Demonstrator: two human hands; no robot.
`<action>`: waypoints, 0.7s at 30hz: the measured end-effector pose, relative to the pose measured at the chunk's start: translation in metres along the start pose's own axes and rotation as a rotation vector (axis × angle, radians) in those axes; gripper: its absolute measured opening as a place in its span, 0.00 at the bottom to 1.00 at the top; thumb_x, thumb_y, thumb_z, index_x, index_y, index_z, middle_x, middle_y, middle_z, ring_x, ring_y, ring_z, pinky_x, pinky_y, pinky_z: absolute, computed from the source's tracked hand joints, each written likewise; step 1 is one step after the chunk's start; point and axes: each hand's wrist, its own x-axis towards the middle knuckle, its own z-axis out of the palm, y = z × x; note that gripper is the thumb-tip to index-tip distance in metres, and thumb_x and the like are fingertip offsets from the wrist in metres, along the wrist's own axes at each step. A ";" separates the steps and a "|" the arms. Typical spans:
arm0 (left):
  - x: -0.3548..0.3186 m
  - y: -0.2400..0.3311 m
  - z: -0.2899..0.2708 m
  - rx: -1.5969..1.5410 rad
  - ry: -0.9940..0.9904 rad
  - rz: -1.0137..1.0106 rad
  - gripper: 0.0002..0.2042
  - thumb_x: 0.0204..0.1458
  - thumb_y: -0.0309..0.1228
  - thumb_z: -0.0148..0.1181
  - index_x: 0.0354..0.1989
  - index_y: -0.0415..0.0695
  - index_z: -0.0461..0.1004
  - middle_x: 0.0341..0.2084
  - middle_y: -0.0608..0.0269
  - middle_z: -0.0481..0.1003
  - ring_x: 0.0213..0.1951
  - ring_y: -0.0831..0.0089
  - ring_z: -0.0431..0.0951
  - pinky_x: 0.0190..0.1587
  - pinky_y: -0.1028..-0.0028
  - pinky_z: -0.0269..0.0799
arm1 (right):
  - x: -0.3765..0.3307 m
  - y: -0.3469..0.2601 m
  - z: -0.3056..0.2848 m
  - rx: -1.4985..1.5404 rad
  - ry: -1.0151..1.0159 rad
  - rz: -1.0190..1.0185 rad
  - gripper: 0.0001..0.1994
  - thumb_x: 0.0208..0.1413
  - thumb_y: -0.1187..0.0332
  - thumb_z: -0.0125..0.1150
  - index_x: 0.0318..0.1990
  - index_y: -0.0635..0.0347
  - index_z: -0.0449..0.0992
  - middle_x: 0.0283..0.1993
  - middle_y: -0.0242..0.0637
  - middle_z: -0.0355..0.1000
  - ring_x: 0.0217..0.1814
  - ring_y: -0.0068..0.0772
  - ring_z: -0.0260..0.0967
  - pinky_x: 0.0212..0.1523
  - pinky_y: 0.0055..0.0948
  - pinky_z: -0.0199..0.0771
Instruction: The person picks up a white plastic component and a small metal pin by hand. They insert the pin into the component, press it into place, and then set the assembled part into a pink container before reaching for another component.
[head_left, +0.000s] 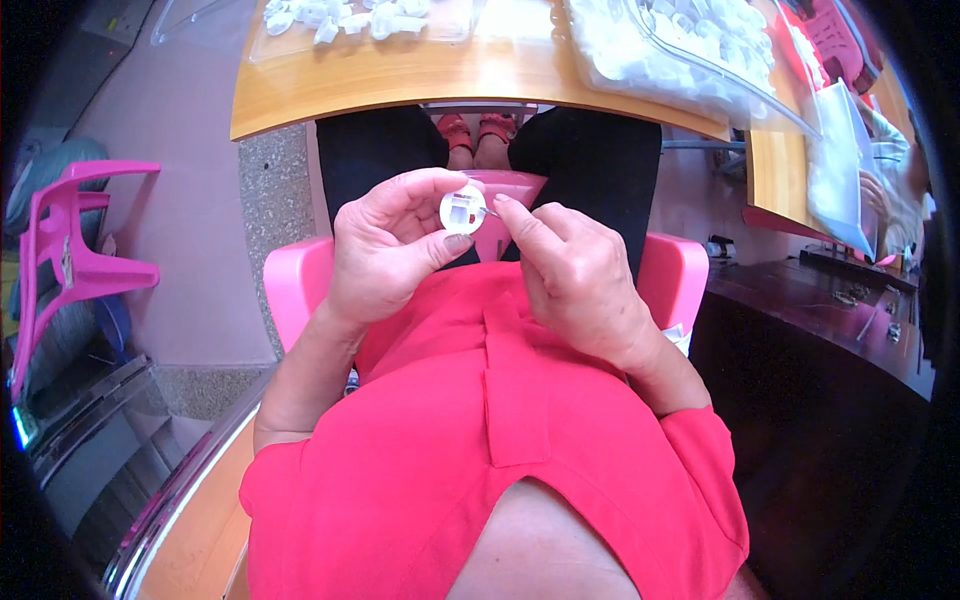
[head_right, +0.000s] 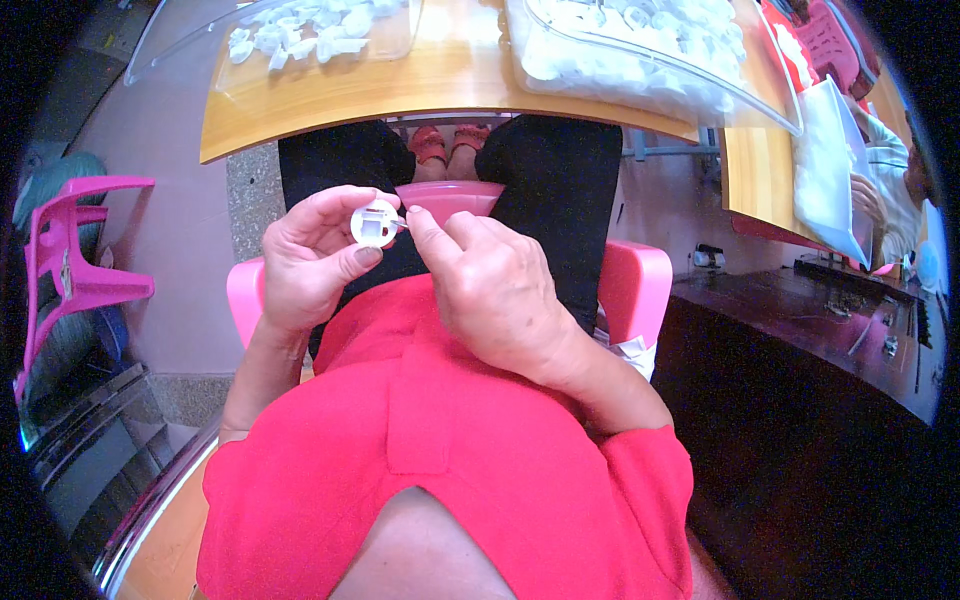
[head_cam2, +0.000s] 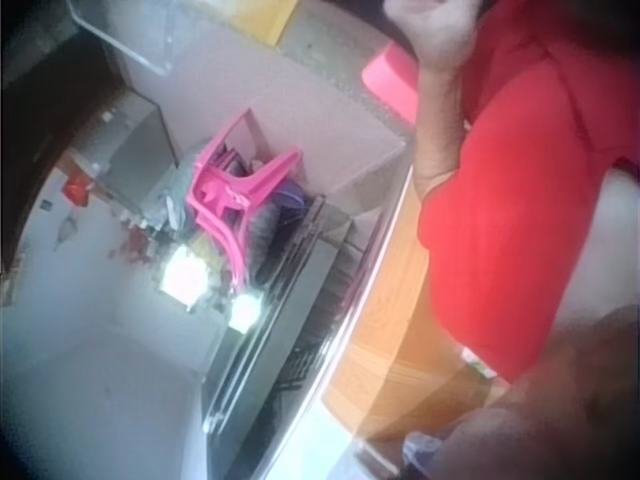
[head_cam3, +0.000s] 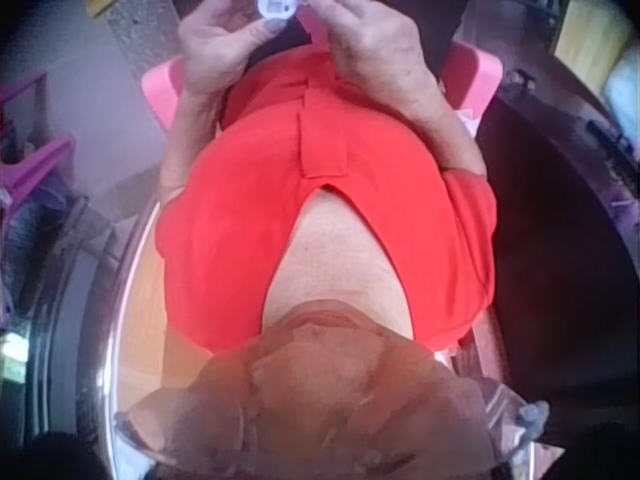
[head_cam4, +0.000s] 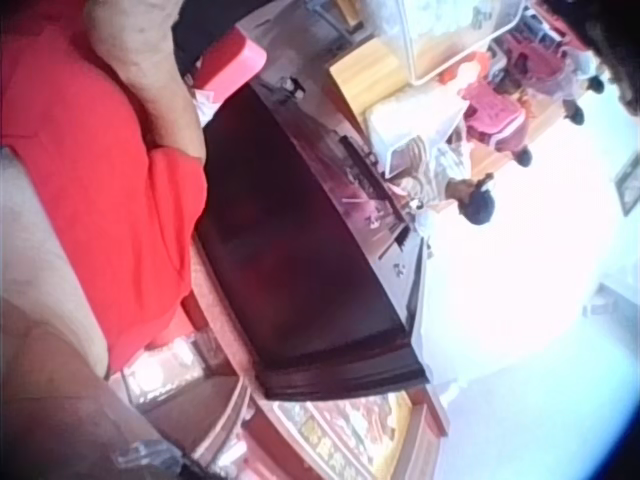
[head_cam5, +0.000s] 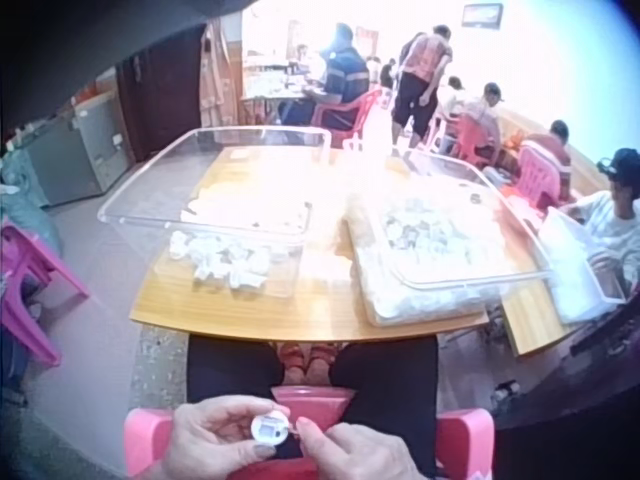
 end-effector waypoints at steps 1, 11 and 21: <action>0.000 0.000 0.000 0.000 0.001 0.002 0.22 0.45 0.15 0.64 0.51 0.34 0.69 0.47 0.48 0.73 0.49 0.65 0.75 0.53 0.67 0.72 | 0.000 0.001 0.001 -0.004 0.003 -0.003 0.21 0.43 0.85 0.56 0.49 0.65 0.72 0.25 0.41 0.65 0.26 0.39 0.67 0.25 0.34 0.69; 0.000 0.000 0.002 -0.011 -0.030 0.001 0.22 0.45 0.14 0.63 0.51 0.34 0.69 0.47 0.49 0.73 0.50 0.66 0.74 0.55 0.68 0.71 | 0.001 -0.002 0.004 0.012 0.004 -0.009 0.22 0.42 0.85 0.57 0.50 0.67 0.71 0.25 0.42 0.64 0.25 0.38 0.67 0.25 0.34 0.70; 0.000 -0.001 0.005 -0.019 -0.031 0.012 0.22 0.45 0.14 0.62 0.51 0.34 0.68 0.48 0.48 0.73 0.51 0.65 0.74 0.55 0.68 0.70 | -0.001 -0.001 0.003 -0.003 0.019 -0.023 0.23 0.41 0.84 0.57 0.50 0.68 0.71 0.24 0.41 0.64 0.26 0.38 0.67 0.25 0.34 0.70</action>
